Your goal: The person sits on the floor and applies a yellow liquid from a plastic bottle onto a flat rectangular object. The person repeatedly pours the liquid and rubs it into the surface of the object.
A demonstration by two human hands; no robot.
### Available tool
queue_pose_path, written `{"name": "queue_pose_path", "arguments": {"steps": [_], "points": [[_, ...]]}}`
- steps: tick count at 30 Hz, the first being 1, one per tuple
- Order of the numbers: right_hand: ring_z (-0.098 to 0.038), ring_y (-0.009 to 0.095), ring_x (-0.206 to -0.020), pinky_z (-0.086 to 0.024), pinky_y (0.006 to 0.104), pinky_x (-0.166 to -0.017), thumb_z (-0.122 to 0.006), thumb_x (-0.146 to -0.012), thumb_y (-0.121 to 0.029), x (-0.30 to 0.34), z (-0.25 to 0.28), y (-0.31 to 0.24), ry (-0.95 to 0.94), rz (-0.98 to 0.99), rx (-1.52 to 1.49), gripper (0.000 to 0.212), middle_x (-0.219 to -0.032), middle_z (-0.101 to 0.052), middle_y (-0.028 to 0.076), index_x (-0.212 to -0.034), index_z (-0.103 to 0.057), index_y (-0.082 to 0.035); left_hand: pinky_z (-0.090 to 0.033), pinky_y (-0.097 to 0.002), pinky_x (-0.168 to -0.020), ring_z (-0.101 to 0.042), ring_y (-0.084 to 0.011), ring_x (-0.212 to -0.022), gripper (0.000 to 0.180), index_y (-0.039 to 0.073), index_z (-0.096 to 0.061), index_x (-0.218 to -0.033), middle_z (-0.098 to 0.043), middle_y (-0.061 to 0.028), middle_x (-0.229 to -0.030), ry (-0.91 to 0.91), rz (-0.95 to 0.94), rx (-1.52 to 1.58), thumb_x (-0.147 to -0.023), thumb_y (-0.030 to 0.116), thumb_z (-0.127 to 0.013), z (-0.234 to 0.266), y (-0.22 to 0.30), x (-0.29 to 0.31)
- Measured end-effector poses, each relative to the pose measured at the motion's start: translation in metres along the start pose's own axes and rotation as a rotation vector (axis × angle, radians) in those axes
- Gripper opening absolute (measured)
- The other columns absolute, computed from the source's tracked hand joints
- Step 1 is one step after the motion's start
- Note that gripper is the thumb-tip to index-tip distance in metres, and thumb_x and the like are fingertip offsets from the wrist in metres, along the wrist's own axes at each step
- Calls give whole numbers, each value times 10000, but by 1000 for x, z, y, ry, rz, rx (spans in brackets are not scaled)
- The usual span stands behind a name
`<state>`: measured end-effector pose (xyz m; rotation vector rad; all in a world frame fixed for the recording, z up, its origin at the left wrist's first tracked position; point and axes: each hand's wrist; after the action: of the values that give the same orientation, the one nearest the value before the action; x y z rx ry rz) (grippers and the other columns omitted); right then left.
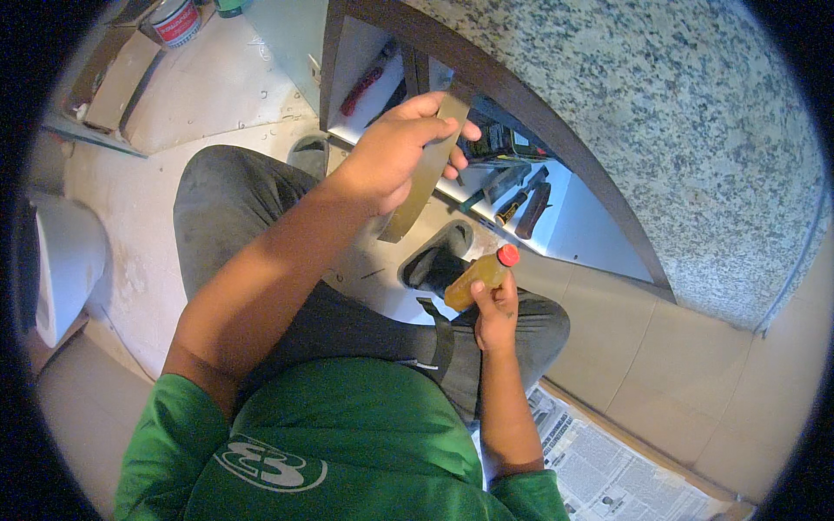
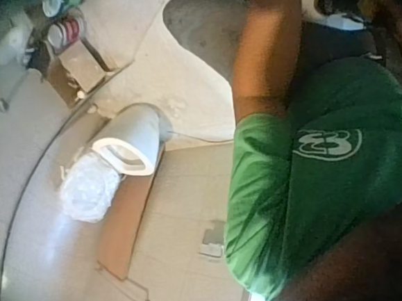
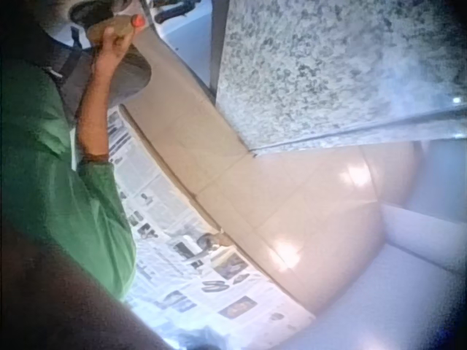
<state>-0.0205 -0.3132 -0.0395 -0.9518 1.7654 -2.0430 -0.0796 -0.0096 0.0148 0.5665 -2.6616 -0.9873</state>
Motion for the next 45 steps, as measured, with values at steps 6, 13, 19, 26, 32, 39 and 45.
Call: {"name": "queue_pose_path", "arguments": {"steps": [6, 13, 19, 26, 32, 39, 45], "points": [[-582, 196, -1126, -427, 362, -1022, -715, -880, -105, 0, -2, -2, 23, -20, -59, 505, -1198, -620, 68, -1334, -506, -32, -529, -316, -717, -611, -166, -767, 161, 17, -590, -1065, -666, -106, -1063, -66, 3, -18, -979, 131, -516, -6, -1, -5], [-585, 192, -1120, -428, 358, -1019, -735, -874, -138, 1, 3, 0, 34, -14, -49, 515, -1188, -623, 65, -1324, -510, -31, -524, -320, -731, -611, -167, -771, 149, 10, -589, -1043, -668, -109, -1064, -72, 33, -25, -979, 129, -528, -14, -8, -10], [-585, 194, -1109, -430, 354, -1011, -753, -865, -168, 2, 7, 1, 34, -17, -68, 524, -1175, -622, 67, -1312, -516, -29, -523, -321, -739, -613, -168, -780, 152, 7, -591, -1046, -669, -106, -1057, -94, 42, -45, -983, 131, -532, -19, -17, -16], [-593, 191, -1086, -437, 353, -999, -762, -860, -176, 4, 11, 2, 68, -9, -73, 524, -1157, -626, 64, -1303, -522, -30, -522, -323, -751, -614, -173, -789, 175, 3, -596, -1074, -670, -108, -1060, -123, 76, -11, -982, 139, -536, -28, -28, -22], [-598, 184, -1076, -443, 345, -986, -767, -857, -179, 6, 18, 5, 65, -18, -70, 508, -1143, -631, 56, -1285, -533, -38, -521, -329, -759, -616, -179, -805, 193, 3, -592, -1093, -667, -109, -1071, -151, 92, 14, -976, 148, -543, -37, -37, -28], [-601, 183, -1072, -446, 345, -984, -768, -856, -171, 8, 22, 8, 84, -23, -81, 523, -1144, -631, 56, -1301, -528, -39, -533, -327, -746, -619, -171, -802, 215, 0, -601, -1114, -666, -103, -1069, -159, 121, 5, -973, 153, -546, -44, -47, -34], [-594, 184, -1094, -444, 350, -994, -760, -857, -157, 9, 25, 10, 80, -23, -71, 531, -1162, -627, 58, -1315, -521, -34, -535, -310, -703, -618, -160, -767, 221, 18, -606, -1131, -667, -91, -1053, -235, 156, -57, -964, 155, -557, -45, -61, -39]]}}
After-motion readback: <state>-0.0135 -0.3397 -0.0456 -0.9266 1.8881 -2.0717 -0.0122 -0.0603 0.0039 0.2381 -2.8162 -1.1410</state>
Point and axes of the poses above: each hand's wrist, its own x-axis away from the middle knuckle, its own z-axis out of the back of the hand, y = z × x
